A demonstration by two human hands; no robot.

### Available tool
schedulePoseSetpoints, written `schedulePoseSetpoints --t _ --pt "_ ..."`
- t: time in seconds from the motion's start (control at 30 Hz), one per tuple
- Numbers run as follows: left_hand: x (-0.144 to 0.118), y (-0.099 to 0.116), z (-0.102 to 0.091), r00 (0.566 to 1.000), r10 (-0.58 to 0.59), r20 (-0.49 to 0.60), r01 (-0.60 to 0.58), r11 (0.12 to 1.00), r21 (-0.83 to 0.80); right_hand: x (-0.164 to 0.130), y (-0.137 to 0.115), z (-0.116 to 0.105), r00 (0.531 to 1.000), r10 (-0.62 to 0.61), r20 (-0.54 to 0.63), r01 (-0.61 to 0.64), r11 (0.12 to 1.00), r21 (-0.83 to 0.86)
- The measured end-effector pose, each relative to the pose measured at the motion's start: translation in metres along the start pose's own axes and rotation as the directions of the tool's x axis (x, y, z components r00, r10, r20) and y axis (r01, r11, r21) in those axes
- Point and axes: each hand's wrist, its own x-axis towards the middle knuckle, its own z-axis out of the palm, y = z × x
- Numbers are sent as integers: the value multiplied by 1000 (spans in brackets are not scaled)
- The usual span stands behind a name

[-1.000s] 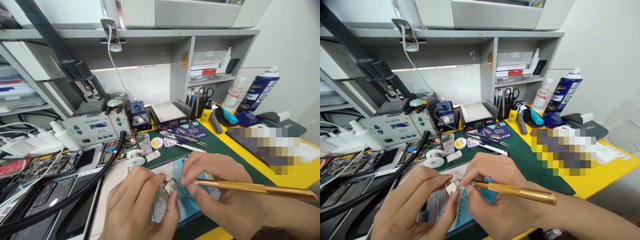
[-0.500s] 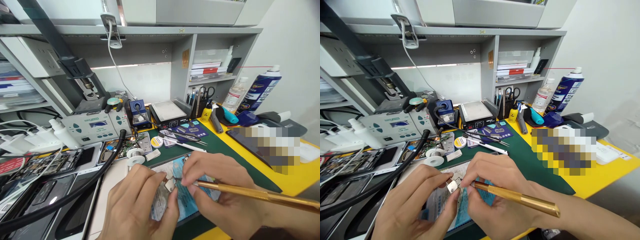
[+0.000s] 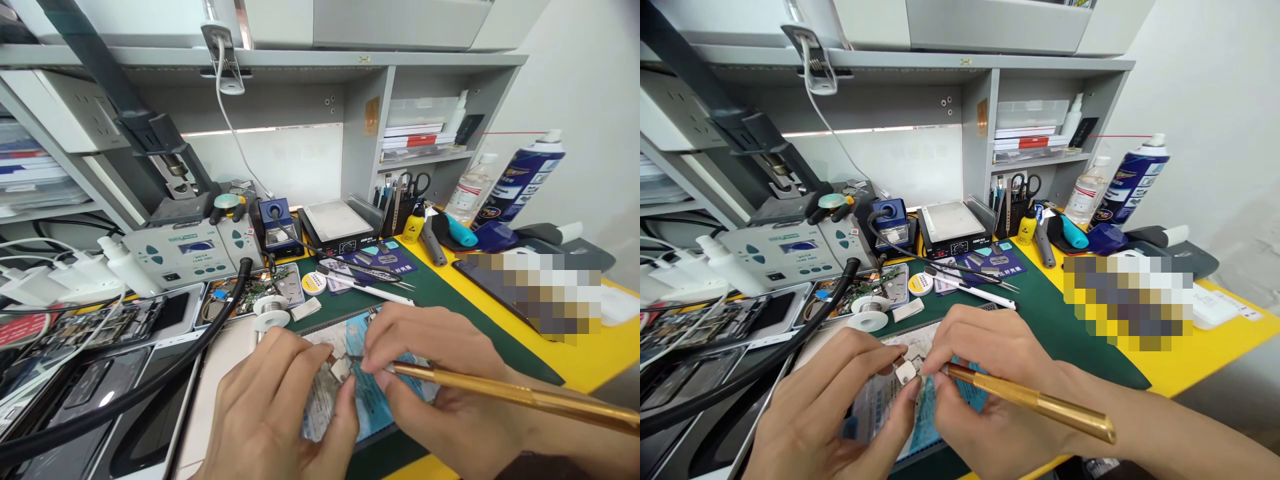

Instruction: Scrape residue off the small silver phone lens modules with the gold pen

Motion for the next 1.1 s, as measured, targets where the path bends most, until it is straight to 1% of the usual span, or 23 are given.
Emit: schedulePoseSetpoints --t 0.13,0.23,0.3,0.47,0.63,0.73,0.87,1.0,1.07,1.1 --pt "0 0 -1 1000 -4 14 4 1000 -22 -2 2 0 1000 -5 18 5 1000 -1" --pt "1 1 -2 998 -49 26 50 997 -53 -2 2 -1 1000 27 14 -27 999 21" --pt "3 2 -4 996 -82 46 85 994 -73 0 2 -2 997 75 34 -76 996 48" --pt "6 3 -7 986 -135 96 146 981 -124 4 1 -9 977 169 133 -186 974 131" --pt "10 0 -9 974 -164 156 191 964 -185 5 2 -10 945 294 146 -319 927 197" --pt "11 -2 -8 964 -197 179 234 947 -218 8 1 -10 930 338 145 -365 897 251" --pt "12 -5 -8 961 -203 188 249 930 -271 9 1 -9 921 360 147 -388 880 275" --pt "10 -8 -10 961 -220 165 265 899 -349 7 1 -9 918 364 156 -395 866 307" --pt "10 -10 -12 949 -254 189 311 856 -412 7 1 -10 921 357 157 -390 857 337" --pt "11 -11 -13 935 -278 220 351 819 -453 6 1 -10 924 349 158 -383 855 350"
